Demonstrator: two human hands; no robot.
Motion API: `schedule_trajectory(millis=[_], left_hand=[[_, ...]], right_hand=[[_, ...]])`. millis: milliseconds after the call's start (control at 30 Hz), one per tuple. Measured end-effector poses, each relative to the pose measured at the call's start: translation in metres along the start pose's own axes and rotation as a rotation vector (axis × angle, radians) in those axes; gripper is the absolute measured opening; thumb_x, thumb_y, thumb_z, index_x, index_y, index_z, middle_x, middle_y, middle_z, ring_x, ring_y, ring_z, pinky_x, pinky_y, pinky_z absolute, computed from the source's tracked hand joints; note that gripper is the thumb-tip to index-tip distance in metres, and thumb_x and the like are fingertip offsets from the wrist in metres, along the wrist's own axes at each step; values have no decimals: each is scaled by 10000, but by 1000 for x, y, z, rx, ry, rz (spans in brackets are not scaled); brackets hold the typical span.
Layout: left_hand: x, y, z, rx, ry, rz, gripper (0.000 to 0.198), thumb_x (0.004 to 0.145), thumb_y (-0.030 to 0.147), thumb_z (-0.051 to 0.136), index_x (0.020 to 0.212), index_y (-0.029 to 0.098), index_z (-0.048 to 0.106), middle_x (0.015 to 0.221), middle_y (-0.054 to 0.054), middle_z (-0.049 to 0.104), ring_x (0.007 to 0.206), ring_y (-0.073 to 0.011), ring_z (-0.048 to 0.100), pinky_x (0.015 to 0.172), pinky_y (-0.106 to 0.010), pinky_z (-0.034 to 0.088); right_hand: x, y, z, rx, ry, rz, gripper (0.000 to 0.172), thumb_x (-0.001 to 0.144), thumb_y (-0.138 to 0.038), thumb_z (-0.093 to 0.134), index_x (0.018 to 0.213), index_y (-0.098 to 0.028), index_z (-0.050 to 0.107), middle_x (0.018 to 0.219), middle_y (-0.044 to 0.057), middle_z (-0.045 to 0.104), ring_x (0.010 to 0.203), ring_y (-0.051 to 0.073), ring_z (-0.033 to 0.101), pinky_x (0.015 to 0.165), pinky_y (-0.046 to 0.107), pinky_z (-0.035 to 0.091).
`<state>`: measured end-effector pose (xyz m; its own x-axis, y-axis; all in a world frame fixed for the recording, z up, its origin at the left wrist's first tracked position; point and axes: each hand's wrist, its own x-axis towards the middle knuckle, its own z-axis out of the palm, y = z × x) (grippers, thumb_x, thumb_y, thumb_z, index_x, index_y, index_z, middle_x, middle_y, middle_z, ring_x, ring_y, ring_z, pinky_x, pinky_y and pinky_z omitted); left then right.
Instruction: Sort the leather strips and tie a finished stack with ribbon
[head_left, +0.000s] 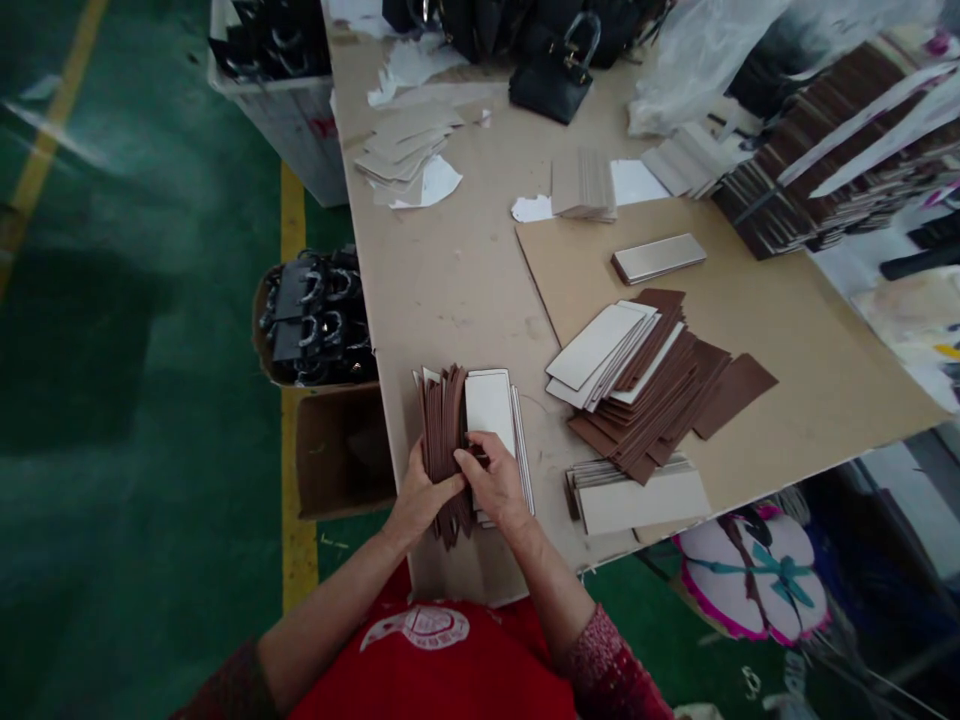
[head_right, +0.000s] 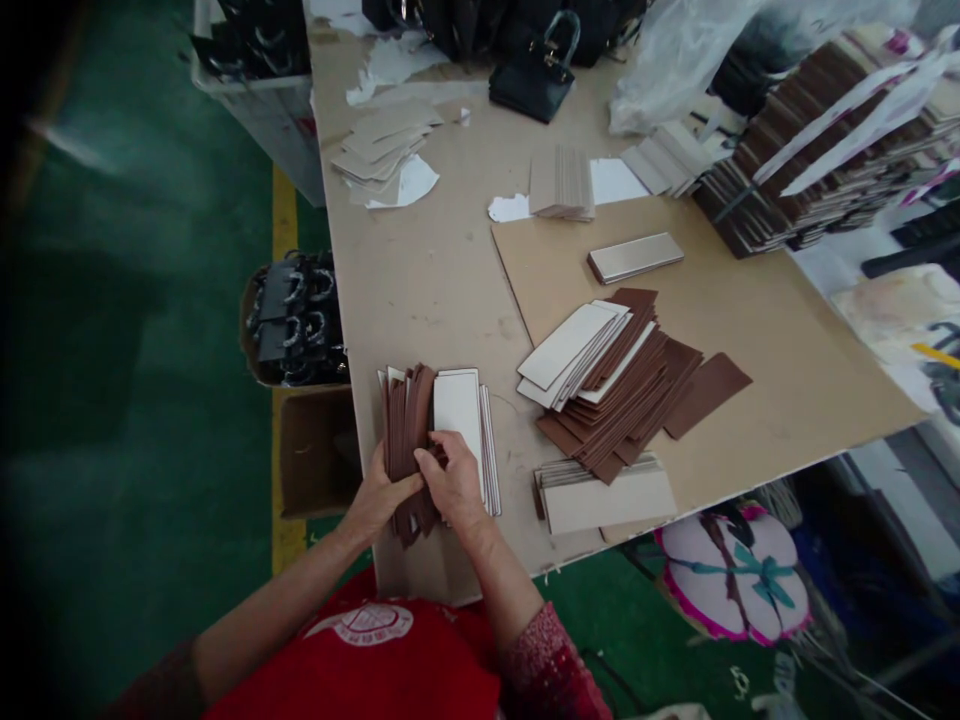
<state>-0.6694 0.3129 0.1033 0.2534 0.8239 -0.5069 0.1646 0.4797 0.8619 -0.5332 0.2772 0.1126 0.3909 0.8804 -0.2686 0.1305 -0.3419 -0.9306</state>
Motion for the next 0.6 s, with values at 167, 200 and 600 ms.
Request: schedule_trajectory(millis=[167,200,600], left_hand=[[1,-4,-10,-97,-74,-4,1011,657,300,860,1493,194,301,1311,-133,605,1176,-300,609,1035,-443,499],[1,-4,-12,-134,-106,-2,991,685,302,844,1500,202,290,1329,-133,598,1193,-301,602,1046,-451,492],[5,-8,-18,-280,-149,-28,775,806,310,746,1472,227,360,1336,-109,606,1205,-276,596,1065,-452,473]], right_hand=[[1,5,5,77,-40,136,396,787,-363,691,1143,-192,657,985,27,663,893,151,608,870,302,515],[2,7,5,102,-45,156,411,782,-375,696,1151,-196,655,956,20,665,879,149,608,855,297,520],[7,10,5,180,-88,233,484,724,-419,745,1145,-195,664,897,7,667,866,149,616,838,293,515]])
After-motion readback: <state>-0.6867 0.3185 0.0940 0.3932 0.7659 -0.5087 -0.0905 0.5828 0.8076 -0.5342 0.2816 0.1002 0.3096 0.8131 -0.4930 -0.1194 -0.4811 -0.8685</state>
